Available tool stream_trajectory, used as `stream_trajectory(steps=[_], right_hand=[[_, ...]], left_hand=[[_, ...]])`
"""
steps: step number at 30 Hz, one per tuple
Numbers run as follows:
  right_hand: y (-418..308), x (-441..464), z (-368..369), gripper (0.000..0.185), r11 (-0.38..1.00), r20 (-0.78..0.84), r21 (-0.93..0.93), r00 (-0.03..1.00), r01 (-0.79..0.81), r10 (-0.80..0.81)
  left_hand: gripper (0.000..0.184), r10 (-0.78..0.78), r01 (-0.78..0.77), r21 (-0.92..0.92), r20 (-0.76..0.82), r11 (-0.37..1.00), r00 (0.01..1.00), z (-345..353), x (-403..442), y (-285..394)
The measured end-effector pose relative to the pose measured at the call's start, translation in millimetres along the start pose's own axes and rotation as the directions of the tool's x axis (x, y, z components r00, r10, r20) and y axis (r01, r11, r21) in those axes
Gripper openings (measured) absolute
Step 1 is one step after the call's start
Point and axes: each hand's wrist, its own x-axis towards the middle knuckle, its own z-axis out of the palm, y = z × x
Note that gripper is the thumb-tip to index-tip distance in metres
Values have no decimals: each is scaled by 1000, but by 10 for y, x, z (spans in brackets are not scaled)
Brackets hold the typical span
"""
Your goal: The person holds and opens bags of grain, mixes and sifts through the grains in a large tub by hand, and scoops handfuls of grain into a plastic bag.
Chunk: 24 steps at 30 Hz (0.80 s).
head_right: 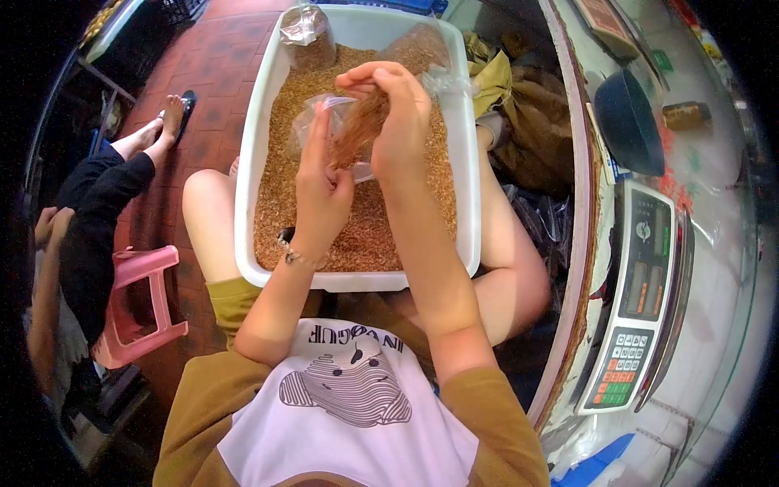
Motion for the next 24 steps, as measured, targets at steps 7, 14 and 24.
stream_trajectory(steps=[7,14,24], right_hand=[[63,-133,-269,25,986,-74,-94,987,135,-142],[1157,-195,-1539,27,777,-551,-588,815,-226,-181],[1745,-464,-1550,47,524,-340,-625,806,-579,485]], left_hand=[[81,-49,49,-72,-1,996,999,-35,-4,17],[81,-107,97,-200,-35,975,994,-109,31,-5],[79,-85,73,-164,-64,984,994,-130,50,31]])
